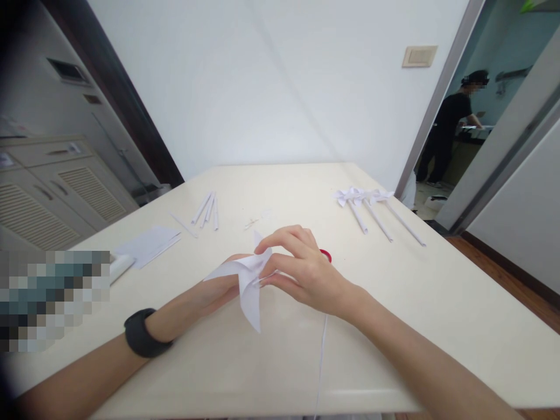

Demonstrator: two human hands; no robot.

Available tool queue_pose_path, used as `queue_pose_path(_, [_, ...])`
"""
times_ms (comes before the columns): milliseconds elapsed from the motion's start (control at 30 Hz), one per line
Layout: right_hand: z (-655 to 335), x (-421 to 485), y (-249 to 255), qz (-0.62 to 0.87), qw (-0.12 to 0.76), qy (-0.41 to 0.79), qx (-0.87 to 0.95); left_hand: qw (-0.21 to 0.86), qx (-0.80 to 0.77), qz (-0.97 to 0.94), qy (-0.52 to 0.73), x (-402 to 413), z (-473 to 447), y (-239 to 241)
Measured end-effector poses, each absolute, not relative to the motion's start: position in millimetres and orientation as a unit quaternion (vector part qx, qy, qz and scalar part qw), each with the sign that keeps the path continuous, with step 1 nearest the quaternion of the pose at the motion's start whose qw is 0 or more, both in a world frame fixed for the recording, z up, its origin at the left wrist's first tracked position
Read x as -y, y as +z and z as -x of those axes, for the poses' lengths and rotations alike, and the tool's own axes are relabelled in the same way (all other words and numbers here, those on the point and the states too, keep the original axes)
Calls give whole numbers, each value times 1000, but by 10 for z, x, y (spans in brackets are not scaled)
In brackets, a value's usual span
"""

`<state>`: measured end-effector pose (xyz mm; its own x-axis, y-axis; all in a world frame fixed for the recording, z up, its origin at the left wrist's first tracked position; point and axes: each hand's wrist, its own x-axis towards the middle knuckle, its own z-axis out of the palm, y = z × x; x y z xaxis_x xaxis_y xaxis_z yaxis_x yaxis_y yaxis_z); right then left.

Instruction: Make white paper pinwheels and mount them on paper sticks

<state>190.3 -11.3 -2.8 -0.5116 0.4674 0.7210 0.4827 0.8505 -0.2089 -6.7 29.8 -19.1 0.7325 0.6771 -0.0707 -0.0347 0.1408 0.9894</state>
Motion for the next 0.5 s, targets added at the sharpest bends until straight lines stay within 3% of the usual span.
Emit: queue_pose_path(500, [-1952, 145, 127, 390, 384, 130, 827, 666, -318, -611, 285, -323, 65, -250])
